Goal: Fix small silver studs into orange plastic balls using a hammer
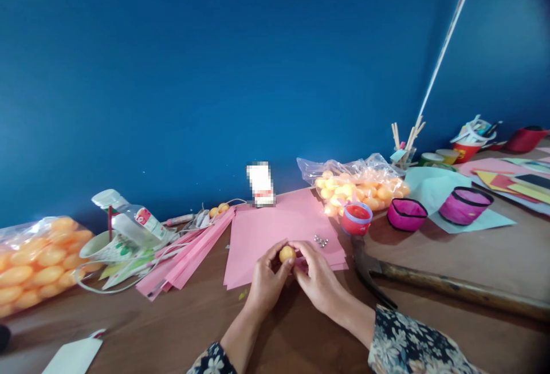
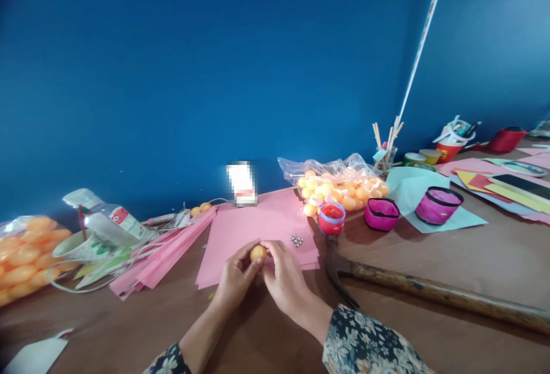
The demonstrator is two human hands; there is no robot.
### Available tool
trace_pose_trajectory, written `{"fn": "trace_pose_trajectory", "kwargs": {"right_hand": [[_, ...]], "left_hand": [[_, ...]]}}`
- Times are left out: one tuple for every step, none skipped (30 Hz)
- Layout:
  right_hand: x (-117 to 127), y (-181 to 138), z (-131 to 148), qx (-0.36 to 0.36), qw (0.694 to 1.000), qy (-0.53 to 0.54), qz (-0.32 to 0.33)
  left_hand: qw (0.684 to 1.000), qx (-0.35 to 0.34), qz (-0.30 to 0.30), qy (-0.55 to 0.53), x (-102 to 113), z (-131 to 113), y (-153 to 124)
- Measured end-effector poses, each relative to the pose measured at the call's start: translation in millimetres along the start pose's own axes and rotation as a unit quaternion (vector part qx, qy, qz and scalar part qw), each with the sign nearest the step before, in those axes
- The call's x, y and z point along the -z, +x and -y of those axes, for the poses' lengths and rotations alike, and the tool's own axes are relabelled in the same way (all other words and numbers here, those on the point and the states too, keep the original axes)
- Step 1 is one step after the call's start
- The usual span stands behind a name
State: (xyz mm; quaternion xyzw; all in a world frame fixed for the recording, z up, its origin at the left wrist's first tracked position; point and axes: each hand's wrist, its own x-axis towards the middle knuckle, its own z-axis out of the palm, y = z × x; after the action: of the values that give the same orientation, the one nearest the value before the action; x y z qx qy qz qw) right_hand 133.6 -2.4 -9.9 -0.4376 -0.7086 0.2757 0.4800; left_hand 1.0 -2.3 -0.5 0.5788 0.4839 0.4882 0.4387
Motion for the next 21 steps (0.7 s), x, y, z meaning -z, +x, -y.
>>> {"fn": "trace_pose_trajectory", "kwargs": {"right_hand": [[-0.4,-0.1,-0.9,0.002,1.000,0.000,0.000],[-0.8,-0.2,-1.8,0.002,1.000,0.000,0.001],[-1.1,-0.3,-2.7,0.001,1.000,-0.002,0.003],[-1.4,-0.4,-3.5,-0.002,1.000,-0.005,0.004],[-1.6,-0.5,-4.1,-0.005,1.000,-0.008,0.006],[-1.7,-0.6,-4.4,-0.008,1.000,-0.011,0.008],[-1.8,-0.6,-4.5,-0.011,1.000,-0.013,0.011],[-1.7,-0.6,-4.4,-0.013,1.000,-0.013,0.015],[-1.7,-0.6,-4.2,-0.015,1.000,-0.012,0.017],[-1.7,-0.6,-3.8,-0.017,1.000,-0.009,0.019],[-1.7,-0.6,-3.5,-0.019,1.000,-0.004,0.021],[-1.8,-0.6,-3.3,-0.021,1.000,0.000,0.022],[-1.9,-0.7,-3.3,-0.023,1.000,0.003,0.021],[-2.1,-0.8,-3.5,-0.024,0.999,0.004,0.020],[-2.3,-1.0,-3.8,-0.025,1.000,0.003,0.019],[-2.5,-1.1,-4.2,-0.024,1.000,-0.001,0.017],[-2.8,-1.2,-4.6,-0.021,1.000,-0.004,0.016],[-2.9,-1.3,-5.0,-0.018,1.000,-0.008,0.014],[-3.0,-1.3,-5.2,-0.015,1.000,-0.010,0.015],[-2.9,-1.3,-5.4,-0.013,1.000,-0.012,0.015],[-2.8,-1.3,-5.4,-0.012,1.000,-0.014,0.018]], "left_hand": [[1.000,0.000,-0.001,0.005,0.2,-0.1,-0.1],[1.000,0.002,-0.002,0.007,0.3,-0.4,-0.4],[1.000,0.002,-0.003,0.008,0.4,-0.6,-0.7],[1.000,0.002,-0.004,0.008,0.4,-0.8,-1.0],[1.000,0.000,-0.003,0.008,0.4,-1.0,-1.4],[1.000,0.000,0.000,0.008,0.4,-1.1,-1.6],[1.000,-0.002,0.003,0.007,0.3,-1.1,-1.8],[1.000,-0.004,0.006,0.007,0.3,-1.0,-2.0],[1.000,-0.005,0.009,0.006,0.2,-0.7,-2.1],[1.000,-0.005,0.011,0.006,0.2,-0.3,-2.1],[1.000,-0.004,0.011,0.007,0.3,0.2,-2.1],[1.000,-0.002,0.010,0.007,0.3,0.6,-2.1],[1.000,0.000,0.009,0.007,0.3,1.0,-2.0],[1.000,0.002,0.009,0.006,0.2,1.2,-1.9],[1.000,0.003,0.009,0.004,0.1,1.1,-1.9],[1.000,0.002,0.010,0.000,-0.1,0.8,-1.9],[1.000,0.001,0.010,-0.004,-0.3,0.3,-1.8],[1.000,0.000,0.010,-0.007,-0.6,-0.4,-1.8],[1.000,-0.002,0.009,-0.008,-0.9,-1.1,-1.8],[1.000,-0.005,0.008,-0.009,-1.2,-1.9,-1.9],[1.000,-0.006,0.006,-0.009,-1.4,-2.6,-1.9]]}}
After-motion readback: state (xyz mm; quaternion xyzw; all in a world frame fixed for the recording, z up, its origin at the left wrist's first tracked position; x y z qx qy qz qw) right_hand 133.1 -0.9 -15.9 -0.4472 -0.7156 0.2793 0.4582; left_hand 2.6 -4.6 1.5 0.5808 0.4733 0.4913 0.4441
